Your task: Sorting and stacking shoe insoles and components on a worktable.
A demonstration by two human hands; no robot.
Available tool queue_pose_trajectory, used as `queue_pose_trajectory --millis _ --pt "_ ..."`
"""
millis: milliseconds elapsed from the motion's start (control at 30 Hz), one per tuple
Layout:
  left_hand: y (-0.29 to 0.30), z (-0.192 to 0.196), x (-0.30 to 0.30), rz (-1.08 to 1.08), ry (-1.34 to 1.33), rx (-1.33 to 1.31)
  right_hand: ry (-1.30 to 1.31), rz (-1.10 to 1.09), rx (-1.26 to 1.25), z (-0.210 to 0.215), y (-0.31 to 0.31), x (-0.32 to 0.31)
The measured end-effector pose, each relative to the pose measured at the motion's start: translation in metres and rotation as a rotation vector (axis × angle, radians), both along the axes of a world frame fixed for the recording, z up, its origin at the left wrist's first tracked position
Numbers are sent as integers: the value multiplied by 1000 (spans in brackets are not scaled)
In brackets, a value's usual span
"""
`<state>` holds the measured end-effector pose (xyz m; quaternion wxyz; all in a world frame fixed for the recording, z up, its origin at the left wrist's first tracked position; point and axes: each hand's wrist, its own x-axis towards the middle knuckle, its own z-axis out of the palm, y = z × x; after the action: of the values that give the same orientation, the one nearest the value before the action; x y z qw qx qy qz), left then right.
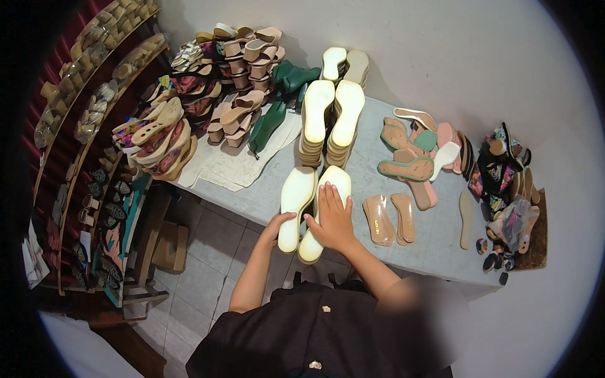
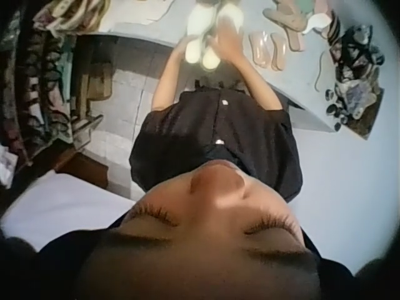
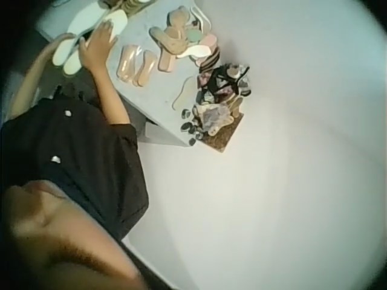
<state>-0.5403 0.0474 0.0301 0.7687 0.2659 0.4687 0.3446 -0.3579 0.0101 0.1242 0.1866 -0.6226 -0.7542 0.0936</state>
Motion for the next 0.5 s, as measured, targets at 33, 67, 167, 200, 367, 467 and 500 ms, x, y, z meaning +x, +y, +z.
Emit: queue_pose_trajectory --millis 33,67,167,200,367,467,500 --pt "4 -12 -4 -15 128 64 -5 2 5 0 0 -2" --pt "4 -11 -4 -33 255 124 -5 8 -1 1 0 -2" --pt "5 -1 2 -44 1070 290 -16 25 10 1 0 -4" --pt "4 10 3 -38 1070 283 -22 16 16 1 1 -2" --pt "-17 49 9 -62 1030 673 -16 7 22 -1 2 -1" --pt "-21 40 9 -65 1033 854 -9 7 40 -1 3 -2" --pt "-22 32 8 -39 909 815 -10 11 42 -1 4 -4"
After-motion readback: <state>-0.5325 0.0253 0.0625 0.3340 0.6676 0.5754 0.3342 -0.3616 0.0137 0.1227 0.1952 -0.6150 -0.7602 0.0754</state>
